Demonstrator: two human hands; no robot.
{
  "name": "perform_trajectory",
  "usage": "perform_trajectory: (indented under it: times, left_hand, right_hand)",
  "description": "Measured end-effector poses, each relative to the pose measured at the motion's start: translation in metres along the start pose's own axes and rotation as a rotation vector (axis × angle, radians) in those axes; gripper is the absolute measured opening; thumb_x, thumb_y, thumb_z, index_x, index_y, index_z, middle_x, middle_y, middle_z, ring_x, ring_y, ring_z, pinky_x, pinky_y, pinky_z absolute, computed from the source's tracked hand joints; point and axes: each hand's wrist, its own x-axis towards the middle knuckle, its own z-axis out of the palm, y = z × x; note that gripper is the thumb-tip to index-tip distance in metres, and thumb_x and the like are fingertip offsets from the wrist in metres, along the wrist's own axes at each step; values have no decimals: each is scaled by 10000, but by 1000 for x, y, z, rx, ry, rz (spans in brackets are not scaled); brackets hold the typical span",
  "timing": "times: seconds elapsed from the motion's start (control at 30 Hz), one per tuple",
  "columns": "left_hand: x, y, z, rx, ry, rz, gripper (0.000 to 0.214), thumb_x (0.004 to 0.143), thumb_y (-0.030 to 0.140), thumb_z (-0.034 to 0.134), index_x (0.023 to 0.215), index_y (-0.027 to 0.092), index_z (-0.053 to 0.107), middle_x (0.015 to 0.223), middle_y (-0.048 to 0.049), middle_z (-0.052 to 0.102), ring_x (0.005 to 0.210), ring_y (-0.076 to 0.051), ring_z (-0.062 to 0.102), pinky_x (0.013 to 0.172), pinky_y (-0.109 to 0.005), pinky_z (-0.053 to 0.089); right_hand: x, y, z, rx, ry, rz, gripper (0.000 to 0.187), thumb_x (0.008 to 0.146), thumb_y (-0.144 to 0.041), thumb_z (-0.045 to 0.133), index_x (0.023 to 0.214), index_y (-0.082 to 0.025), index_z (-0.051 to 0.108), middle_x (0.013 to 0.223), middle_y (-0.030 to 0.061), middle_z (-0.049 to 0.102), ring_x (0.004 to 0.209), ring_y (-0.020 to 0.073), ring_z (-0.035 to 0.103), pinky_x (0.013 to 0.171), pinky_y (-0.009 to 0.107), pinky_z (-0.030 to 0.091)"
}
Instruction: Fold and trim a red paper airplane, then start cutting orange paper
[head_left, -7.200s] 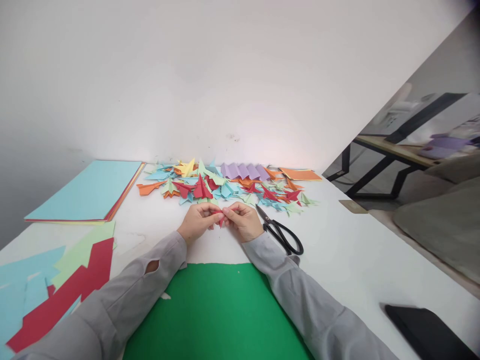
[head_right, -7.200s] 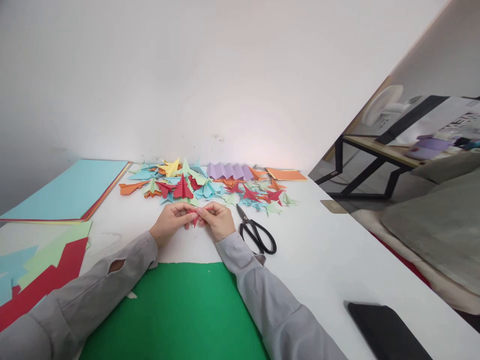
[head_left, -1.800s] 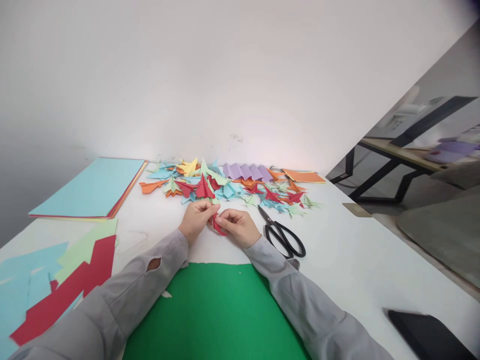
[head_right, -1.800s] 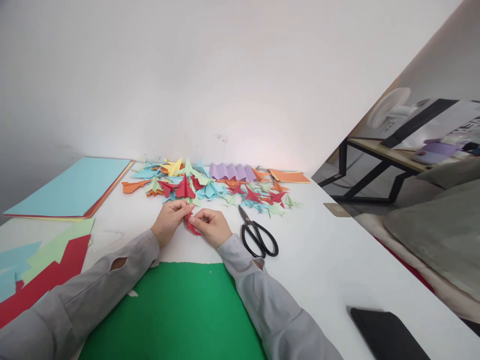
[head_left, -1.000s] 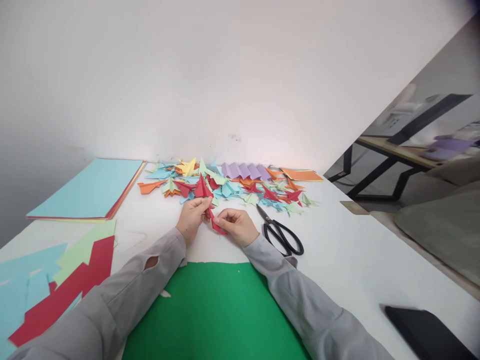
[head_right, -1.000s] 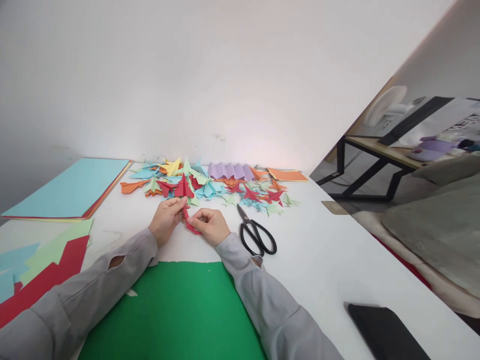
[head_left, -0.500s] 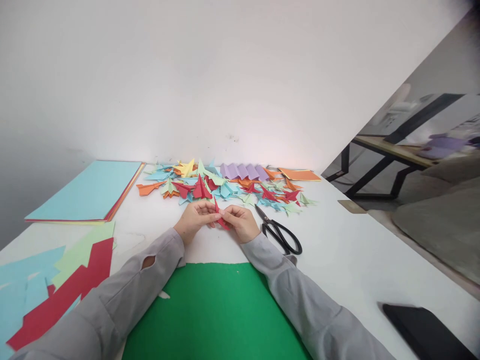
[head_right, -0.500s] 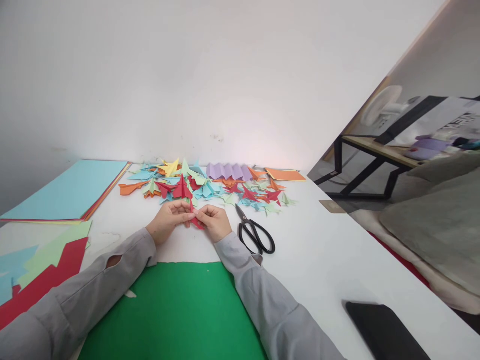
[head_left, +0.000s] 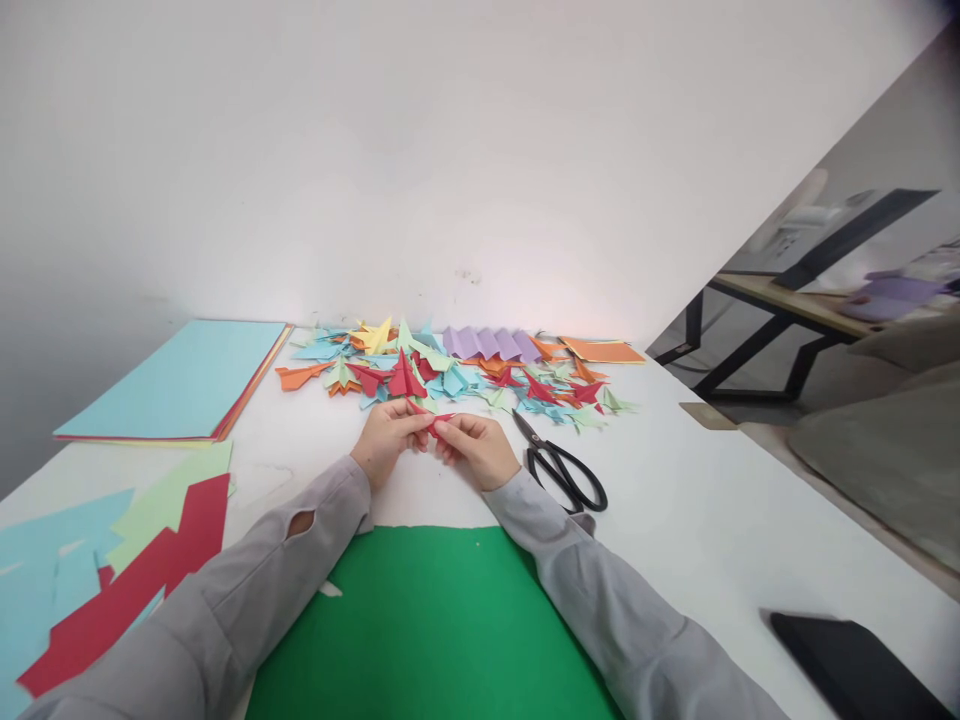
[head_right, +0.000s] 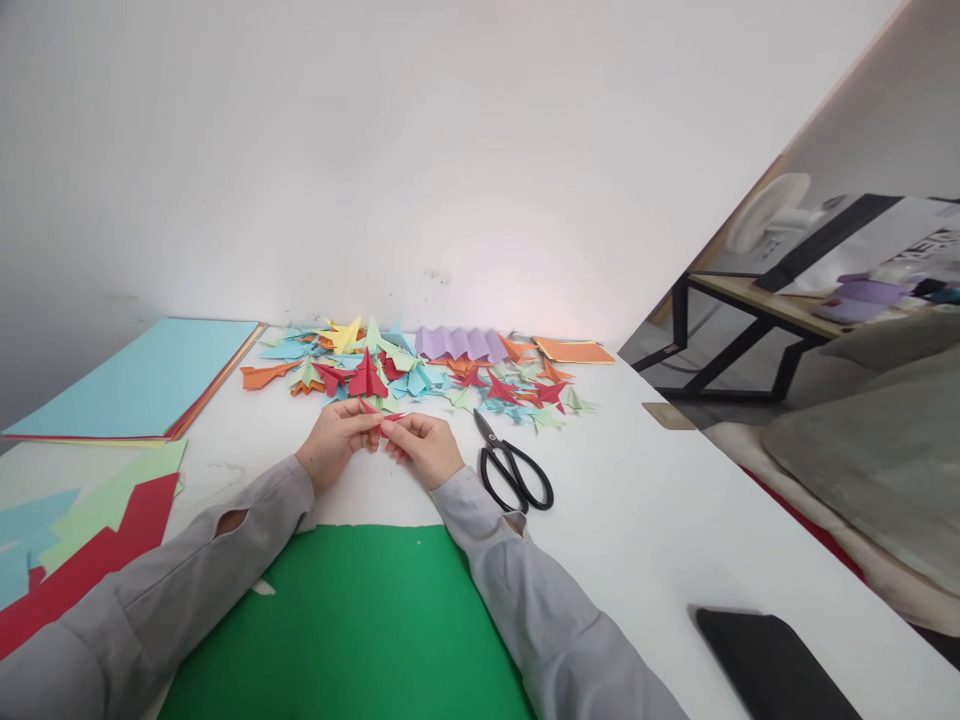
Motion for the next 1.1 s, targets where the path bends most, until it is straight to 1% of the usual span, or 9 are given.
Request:
perform_trajectory:
  times: [0.1, 0.2, 0.53, 0.63, 0.77, 0.87, 0.93, 1.1]
  left_hand:
    - [0, -2, 1, 69, 18, 36, 254, 549, 305, 753, 598, 128, 578, 460, 11, 559, 411, -86, 486, 442, -225, 374]
    - [-1, -3, 1, 107, 39, 45, 265, 534, 307, 764, 599, 126, 581, 440, 18, 545, 390, -79, 469, 421, -213, 358]
    - [0, -4, -1, 136, -4, 52, 269, 566, 333, 752, 644, 125, 600, 409, 39, 498, 370, -67, 433, 391, -200, 334]
    - [0, -4, -1, 131, -13, 48, 284, 548, 338, 762, 651, 125, 604, 406, 45, 494, 364, -64, 426, 392, -201, 338]
    - [1, -4, -1, 95, 3, 54, 277, 552, 327, 759, 665, 130, 599, 424, 41, 506, 380, -64, 437, 403, -198, 336]
    - [1, -2, 0, 34, 33, 51, 272, 564, 326, 749, 666, 141, 578, 413, 49, 495, 374, -66, 439, 402, -199, 327]
    - [0, -1, 1, -2, 42, 37, 280, 558, 324, 750, 669, 144, 567, 420, 45, 510, 375, -70, 450, 405, -202, 337]
    - [-1, -2, 0, 25, -10, 14, 278, 558, 289, 757, 713, 125, 594, 508, 1, 594, 431, -89, 517, 448, -221, 392]
  right_hand:
    - [-2, -1, 1, -86, -57, 1, 356, 583, -486, 734, 515, -154, 627, 444, -1, 583, 398, 85, 491, 405, 220, 370]
    - [-3, -3, 2, -110, -61, 29, 362, 571, -490, 738, 499, -152, 632, 433, 8, 588, 394, 88, 499, 404, 221, 373]
    - [-2, -9, -1, -29, -69, 49, 341, 517, -462, 771, 441, -157, 637, 426, 28, 617, 360, 88, 502, 359, 207, 359]
    - [-2, -9, -1, -22, -70, 54, 335, 511, -448, 777, 437, -155, 632, 423, 27, 617, 343, 83, 488, 340, 203, 350]
    - [-1, -5, 0, -2, -16, 24, 306, 527, -417, 779, 459, -157, 631, 424, 14, 610, 343, 79, 485, 335, 198, 356]
    - [1, -2, 0, 60, 71, 17, 267, 501, -374, 802, 519, -160, 643, 456, 4, 623, 350, 78, 488, 339, 196, 370]
    - [2, -1, -1, 88, 107, 23, 270, 477, -357, 816, 537, -159, 642, 461, -1, 626, 346, 77, 489, 341, 197, 378]
    - [1, -2, -3, 85, 121, 36, 294, 428, -345, 836, 490, -154, 621, 423, -10, 607, 334, 68, 481, 351, 192, 383]
